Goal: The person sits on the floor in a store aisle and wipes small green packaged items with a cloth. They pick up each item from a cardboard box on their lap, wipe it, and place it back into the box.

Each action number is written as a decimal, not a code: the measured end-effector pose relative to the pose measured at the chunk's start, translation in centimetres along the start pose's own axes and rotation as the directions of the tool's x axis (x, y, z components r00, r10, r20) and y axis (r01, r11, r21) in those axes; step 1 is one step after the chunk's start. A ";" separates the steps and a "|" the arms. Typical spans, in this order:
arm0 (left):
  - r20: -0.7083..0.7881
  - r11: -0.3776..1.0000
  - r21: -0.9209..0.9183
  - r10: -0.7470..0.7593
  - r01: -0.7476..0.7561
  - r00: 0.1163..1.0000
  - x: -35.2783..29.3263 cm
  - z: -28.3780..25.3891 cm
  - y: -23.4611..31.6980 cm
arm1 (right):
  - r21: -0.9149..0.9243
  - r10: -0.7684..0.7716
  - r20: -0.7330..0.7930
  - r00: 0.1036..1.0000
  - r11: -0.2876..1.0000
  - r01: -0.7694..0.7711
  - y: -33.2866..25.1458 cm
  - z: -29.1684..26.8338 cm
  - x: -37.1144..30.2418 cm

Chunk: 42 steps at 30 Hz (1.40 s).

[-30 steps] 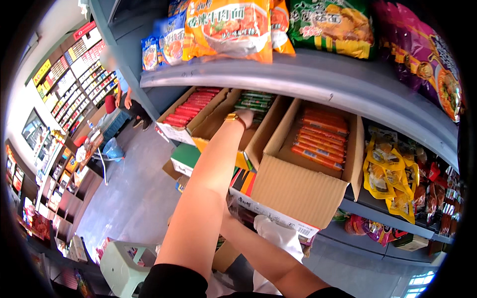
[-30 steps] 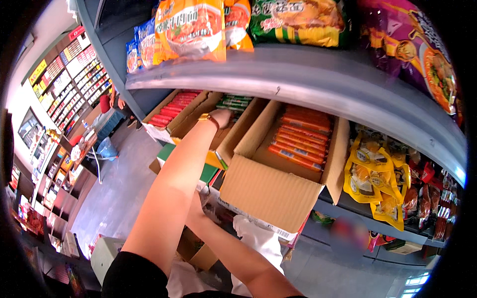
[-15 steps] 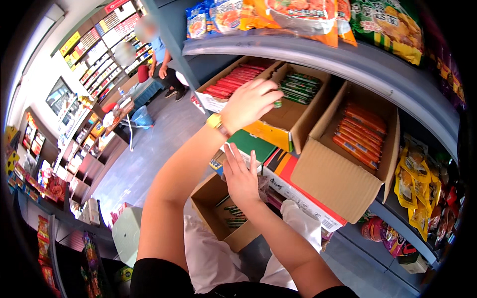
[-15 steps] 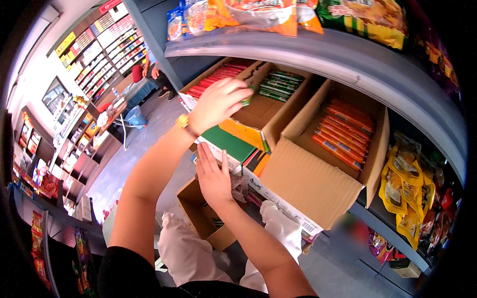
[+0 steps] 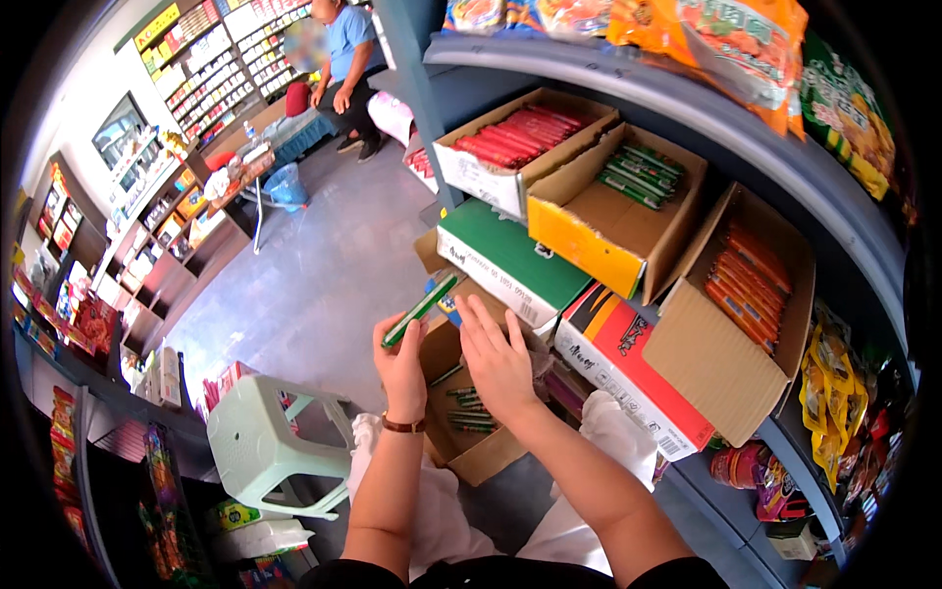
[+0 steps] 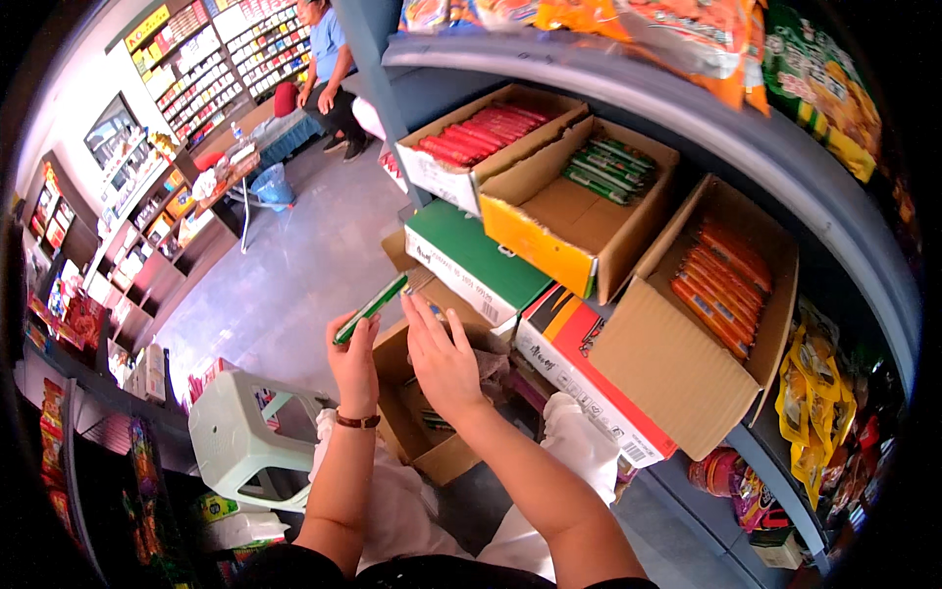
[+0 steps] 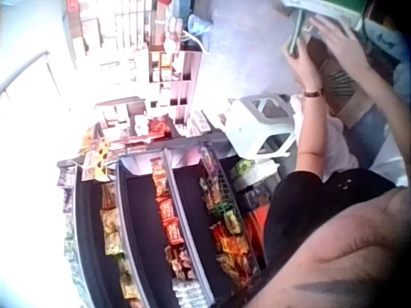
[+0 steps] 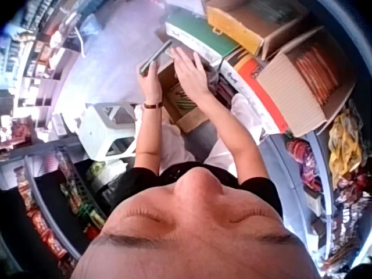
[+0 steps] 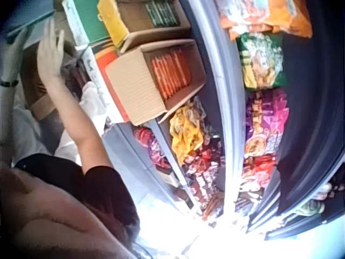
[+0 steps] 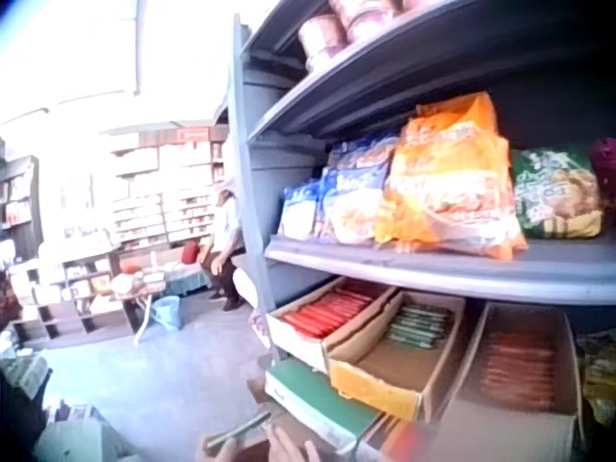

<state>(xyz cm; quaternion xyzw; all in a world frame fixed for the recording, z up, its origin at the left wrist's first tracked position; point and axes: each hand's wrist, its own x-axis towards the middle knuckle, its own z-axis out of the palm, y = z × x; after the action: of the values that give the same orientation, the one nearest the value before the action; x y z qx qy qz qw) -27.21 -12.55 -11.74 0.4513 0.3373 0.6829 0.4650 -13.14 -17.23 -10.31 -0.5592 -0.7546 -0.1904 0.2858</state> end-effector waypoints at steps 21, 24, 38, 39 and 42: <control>0.314 0.881 0.336 -0.440 0.335 0.841 -2.6 0.1 0.4 | 0.565 0.339 0.727 0.598 -0.790 -0.239 1.7 3.1 1.1; 0.354 0.804 0.357 -0.587 0.475 0.728 -2.5 0.4 0.7 | 0.627 0.413 0.704 0.578 -0.743 -0.235 2.6 3.3 0.9; 0.541 0.747 0.313 -0.647 0.586 0.537 -3.3 1.3 0.9 | 0.694 0.594 0.649 0.475 -0.719 -0.049 6.3 2.8 0.8; 0.535 0.766 0.346 -0.636 0.543 0.556 -3.3 1.0 0.9 | 0.676 0.573 0.655 0.493 -0.736 -0.041 6.3 3.1 0.7; 0.555 0.765 0.311 -0.628 0.564 0.546 -3.0 0.8 0.8 | 0.665 0.551 0.666 0.503 -0.744 -0.065 5.7 3.1 0.8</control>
<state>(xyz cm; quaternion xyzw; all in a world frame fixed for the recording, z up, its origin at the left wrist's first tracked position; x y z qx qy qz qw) -26.26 -15.62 -11.68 0.5322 0.3262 0.2747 0.7313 -8.57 -13.09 -12.34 -0.2812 -0.0891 0.5962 0.7467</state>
